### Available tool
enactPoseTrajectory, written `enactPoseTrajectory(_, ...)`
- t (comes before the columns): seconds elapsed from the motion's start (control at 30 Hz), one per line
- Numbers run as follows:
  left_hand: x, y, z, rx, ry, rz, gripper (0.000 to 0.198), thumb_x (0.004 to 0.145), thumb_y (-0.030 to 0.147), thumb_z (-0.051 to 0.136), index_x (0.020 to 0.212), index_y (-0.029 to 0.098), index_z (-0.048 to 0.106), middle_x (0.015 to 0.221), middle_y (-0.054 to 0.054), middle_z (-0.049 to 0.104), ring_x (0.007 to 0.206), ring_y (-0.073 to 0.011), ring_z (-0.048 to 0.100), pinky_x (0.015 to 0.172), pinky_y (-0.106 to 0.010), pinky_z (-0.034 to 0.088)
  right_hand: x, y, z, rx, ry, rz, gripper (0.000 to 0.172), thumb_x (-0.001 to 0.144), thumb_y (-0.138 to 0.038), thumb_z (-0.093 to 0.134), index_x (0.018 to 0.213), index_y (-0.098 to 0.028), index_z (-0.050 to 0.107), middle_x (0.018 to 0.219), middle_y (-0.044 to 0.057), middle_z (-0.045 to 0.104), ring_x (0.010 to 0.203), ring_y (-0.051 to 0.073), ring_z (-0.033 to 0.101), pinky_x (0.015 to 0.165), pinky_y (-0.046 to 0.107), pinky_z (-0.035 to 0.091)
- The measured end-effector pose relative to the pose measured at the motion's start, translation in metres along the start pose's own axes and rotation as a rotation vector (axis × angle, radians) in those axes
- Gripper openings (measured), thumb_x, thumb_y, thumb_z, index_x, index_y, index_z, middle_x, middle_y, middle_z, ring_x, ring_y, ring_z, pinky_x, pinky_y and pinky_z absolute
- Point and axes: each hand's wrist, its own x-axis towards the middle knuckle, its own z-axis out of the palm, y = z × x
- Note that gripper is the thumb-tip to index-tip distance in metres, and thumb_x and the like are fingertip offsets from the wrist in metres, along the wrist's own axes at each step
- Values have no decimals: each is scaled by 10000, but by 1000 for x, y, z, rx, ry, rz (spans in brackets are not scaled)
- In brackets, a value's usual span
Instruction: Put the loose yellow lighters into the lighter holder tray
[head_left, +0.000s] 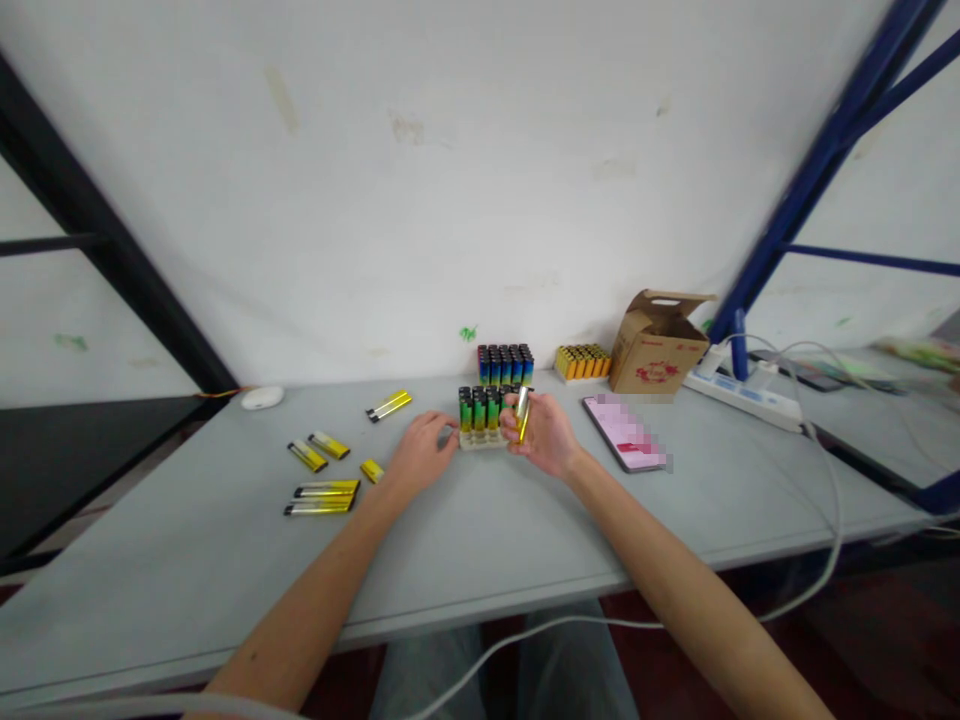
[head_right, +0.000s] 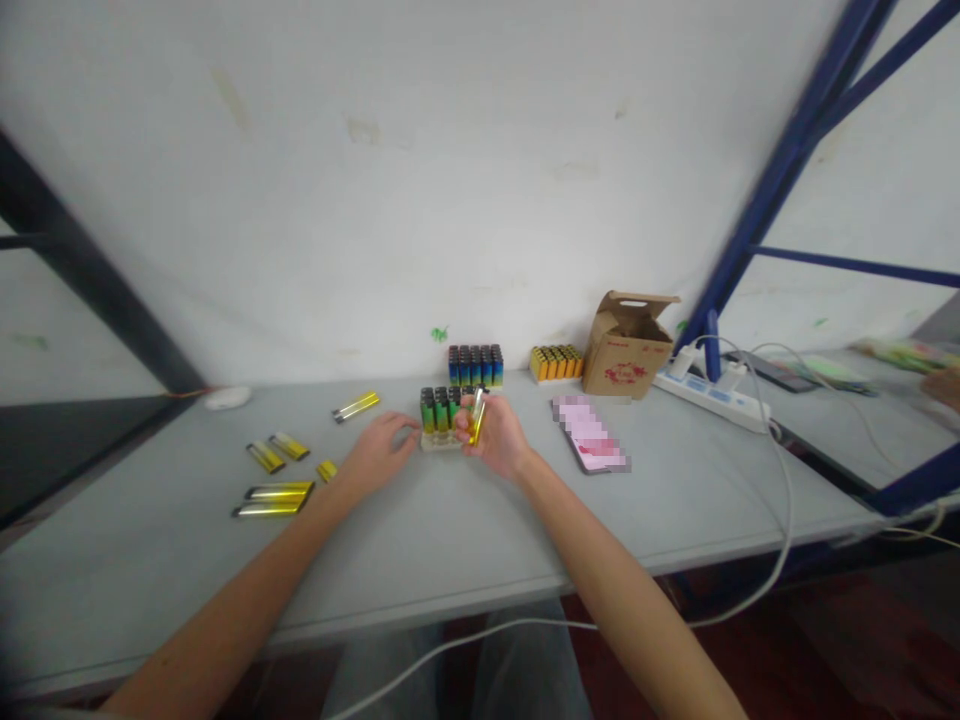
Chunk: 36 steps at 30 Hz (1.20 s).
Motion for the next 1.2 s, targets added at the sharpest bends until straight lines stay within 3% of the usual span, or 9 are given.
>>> enactPoseTrajectory(0.1, 0, 0, 0, -6, 5, 0, 189, 876, 259, 461, 904, 172, 626, 960, -96, 648, 969, -250, 584, 930, -422, 461, 1, 1, -2, -14, -12, 7, 123, 825, -316, 466, 897, -219, 483, 705, -1, 607, 568, 144, 573, 403, 187, 386)
enactPoseTrajectory(0.3, 1, 1, -4, -6, 5, -21, 209, 873, 269, 449, 901, 170, 632, 959, -98, 648, 969, -255, 588, 929, -433, 464, 0, -2, -3, -162, -49, -15, 174, 891, -383, 465, 865, -218, 511, 864, 22, 659, 705, 166, 631, 522, 261, 507)
enactPoseTrajectory(0.43, 1, 1, -8, -2, 15, -24, 204, 879, 267, 442, 888, 181, 626, 945, -88, 654, 964, -248, 591, 928, -424, 465, 0, -7, -6, -390, 25, -189, 269, 854, -459, 591, 855, -193, 630, 824, 3, 628, 742, 128, 595, 654, 228, 491)
enactPoseTrajectory(0.57, 1, 0, -8, -2, 36, -19, 177, 872, 258, 458, 880, 197, 623, 932, -72, 653, 959, -232, 595, 923, -398, 470, 1, -10, -13, -555, 84, -335, 387, 800, -541, 644, 1020, -226, 686, 930, 7, 663, 838, 147, 603, 736, 255, 483)
enactPoseTrajectory(0.67, 1, -2, -7, 1, 39, -18, 178, 866, 245, 460, 882, 191, 628, 937, -77, 650, 962, -235, 594, 921, -399, 471, 2, -11, -14, -667, 160, -405, 395, 757, -476, 707, 1061, -225, 691, 867, -3, 674, 769, 134, 588, 685, 247, 469)
enactPoseTrajectory(0.87, -1, -7, -4, 39, -17, -45, 206, 875, 289, 488, 913, 173, 653, 984, -101, 649, 982, -260, 592, 946, -429, 460, 8, 4, -10, -818, 287, -511, 301, 714, -380, 733, 933, -173, 725, 711, -7, 665, 612, 120, 544, 569, 241, 424)
enactPoseTrajectory(1.2, -3, -10, 2, 90, -38, -34, 251, 827, 365, 584, 987, 186, 660, 1032, -109, 637, 1015, -281, 586, 956, -447, 457, 24, 36, -12, -973, 150, -468, 235, 771, -295, 650, 965, -173, 699, 800, 15, 703, 699, 146, 636, 741, 305, 513)
